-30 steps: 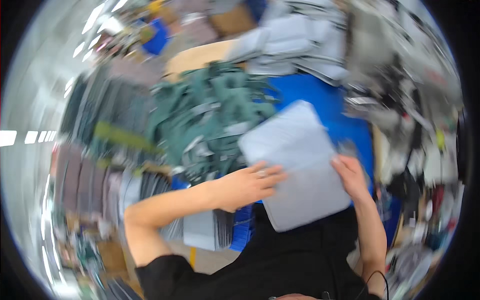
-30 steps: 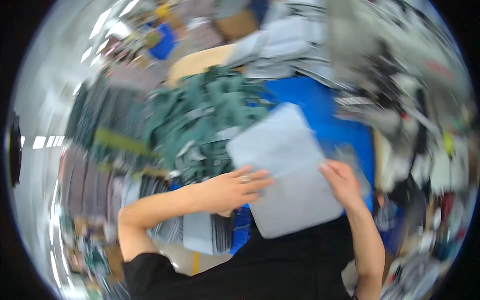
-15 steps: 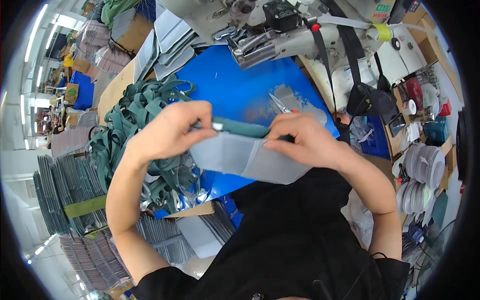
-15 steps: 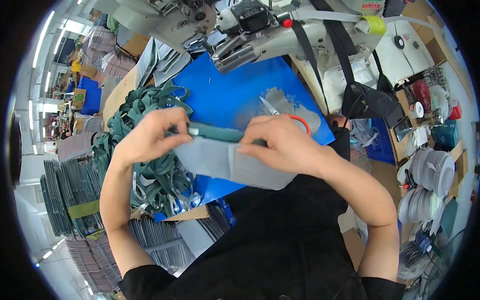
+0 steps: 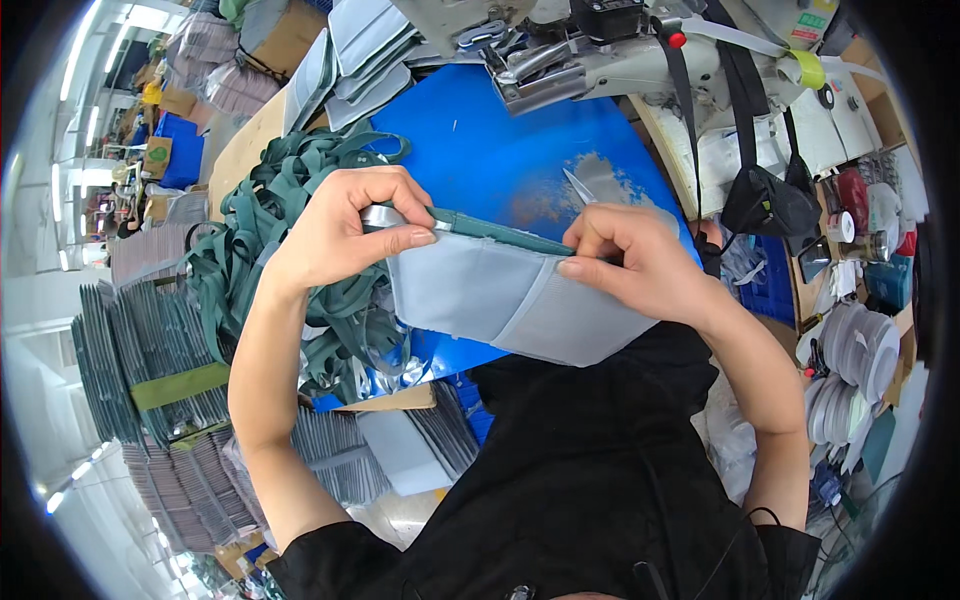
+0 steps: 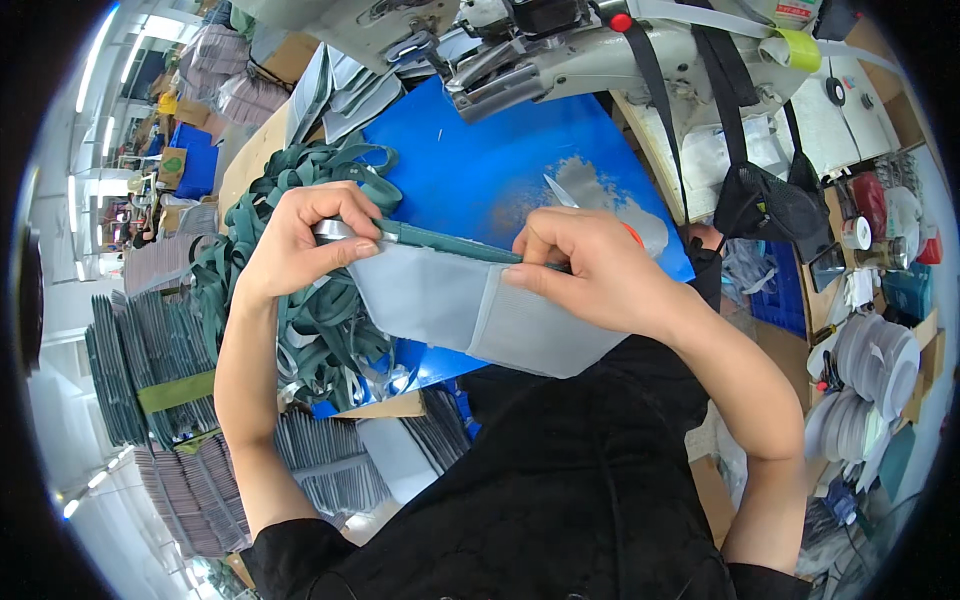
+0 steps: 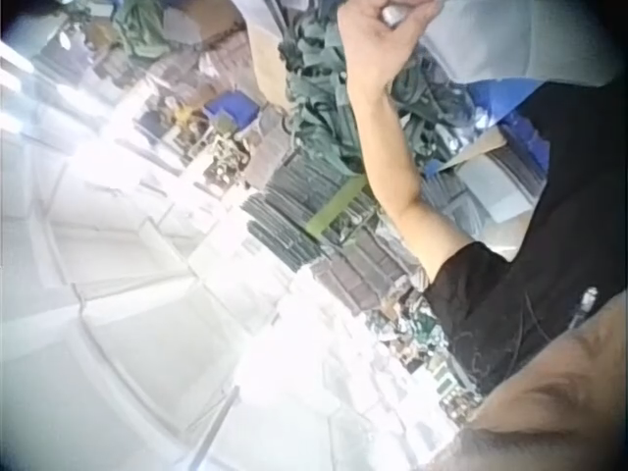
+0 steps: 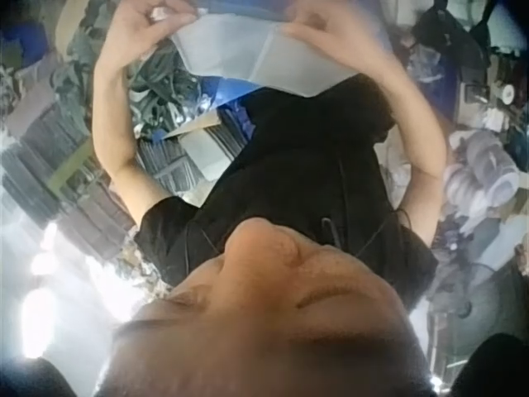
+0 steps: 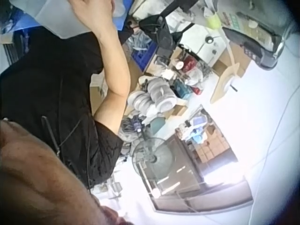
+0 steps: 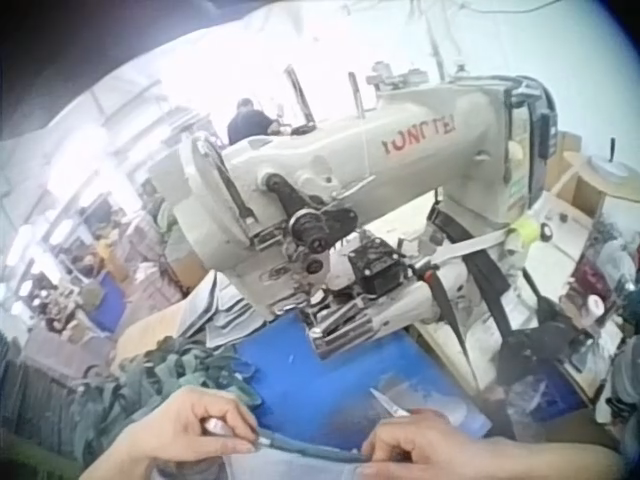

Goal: Sewing fabric bags and attaching straps using an industrial sewing machine.

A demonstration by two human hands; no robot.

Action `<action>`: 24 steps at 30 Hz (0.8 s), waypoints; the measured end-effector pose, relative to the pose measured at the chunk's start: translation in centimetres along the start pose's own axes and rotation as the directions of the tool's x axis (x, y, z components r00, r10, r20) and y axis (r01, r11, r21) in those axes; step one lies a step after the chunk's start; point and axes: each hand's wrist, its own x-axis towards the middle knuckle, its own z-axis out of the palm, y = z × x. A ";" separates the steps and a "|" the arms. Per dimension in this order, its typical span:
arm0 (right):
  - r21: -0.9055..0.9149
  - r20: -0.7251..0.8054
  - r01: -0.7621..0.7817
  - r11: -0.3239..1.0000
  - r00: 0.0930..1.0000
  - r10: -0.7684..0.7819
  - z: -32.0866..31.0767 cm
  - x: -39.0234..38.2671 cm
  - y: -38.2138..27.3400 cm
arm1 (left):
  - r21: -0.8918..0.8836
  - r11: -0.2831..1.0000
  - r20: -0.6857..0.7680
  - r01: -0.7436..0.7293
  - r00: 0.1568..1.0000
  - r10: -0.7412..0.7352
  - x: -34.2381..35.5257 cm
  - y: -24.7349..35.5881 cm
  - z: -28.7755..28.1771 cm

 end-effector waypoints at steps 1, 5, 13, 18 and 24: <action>0.051 0.005 -0.057 0.997 0.998 0.057 -0.2 -0.2 -0.1 | -0.015 1.000 0.004 0.022 1.000 -0.022 0.0 -0.1 -0.1; 0.142 -0.003 -0.062 0.988 0.998 0.064 -0.1 -0.4 -0.2 | 0.004 1.000 -0.013 -0.007 1.000 0.007 0.1 -0.2 0.0; 0.330 0.004 -0.107 0.938 0.994 0.112 0.6 -0.4 -0.4 | -0.111 0.989 -0.115 -0.102 0.989 0.089 0.1 -0.7 0.6; 0.319 -0.011 -0.089 0.943 0.995 0.098 1.0 -0.4 -0.6 | -0.171 0.984 -0.135 -0.039 0.991 0.016 -0.3 -0.7 0.6; 0.313 -0.019 -0.070 0.947 0.997 0.080 1.3 -0.5 -1.2 | -0.165 0.984 -0.168 -0.063 0.985 0.035 -0.9 -0.7 0.3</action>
